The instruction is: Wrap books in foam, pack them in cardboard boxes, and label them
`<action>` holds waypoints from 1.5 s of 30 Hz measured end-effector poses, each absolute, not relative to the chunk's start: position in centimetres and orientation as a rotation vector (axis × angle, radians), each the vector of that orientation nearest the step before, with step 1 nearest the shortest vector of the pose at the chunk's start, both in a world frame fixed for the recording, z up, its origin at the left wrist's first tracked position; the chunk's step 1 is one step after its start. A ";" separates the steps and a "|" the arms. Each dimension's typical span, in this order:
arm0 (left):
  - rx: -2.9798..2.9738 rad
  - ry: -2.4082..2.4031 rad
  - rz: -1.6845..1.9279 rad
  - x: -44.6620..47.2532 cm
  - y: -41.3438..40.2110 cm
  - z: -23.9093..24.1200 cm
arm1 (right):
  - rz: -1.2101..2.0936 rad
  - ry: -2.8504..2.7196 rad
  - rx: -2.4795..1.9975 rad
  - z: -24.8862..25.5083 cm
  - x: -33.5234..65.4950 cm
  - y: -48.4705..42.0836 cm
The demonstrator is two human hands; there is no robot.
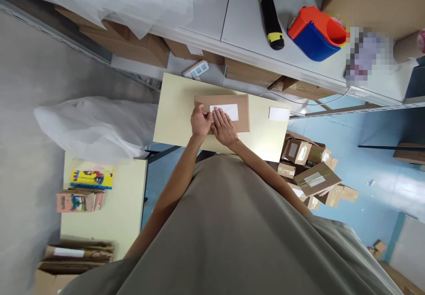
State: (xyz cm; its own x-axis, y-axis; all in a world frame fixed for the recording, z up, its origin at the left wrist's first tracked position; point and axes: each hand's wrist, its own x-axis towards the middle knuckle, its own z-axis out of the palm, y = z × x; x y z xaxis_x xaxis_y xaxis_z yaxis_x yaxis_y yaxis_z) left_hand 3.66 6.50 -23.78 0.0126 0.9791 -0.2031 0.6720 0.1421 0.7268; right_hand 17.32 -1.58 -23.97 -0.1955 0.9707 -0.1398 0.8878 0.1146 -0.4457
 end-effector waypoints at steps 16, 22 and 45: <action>1.860 1.437 0.546 1.9 5.2 -25.0 | 0.559 -2.053 -2.027 -23.6 21.0 -3.0; 1.958 1.516 0.324 3.8 4.1 -22.6 | 0.612 -1.953 -2.088 -22.8 22.8 -6.5; 2.015 1.720 0.187 5.6 0.8 -22.1 | 0.709 -2.170 -1.772 -23.6 22.0 -1.3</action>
State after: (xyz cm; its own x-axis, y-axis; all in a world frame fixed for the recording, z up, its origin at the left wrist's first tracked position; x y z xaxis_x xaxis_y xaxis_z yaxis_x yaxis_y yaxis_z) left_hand 5.65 0.83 -22.08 0.2004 0.9587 -0.2020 0.8930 -0.0939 0.4402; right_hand 22.01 -1.34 -23.62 -0.2287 0.9674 -0.1090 0.8452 0.1417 -0.5153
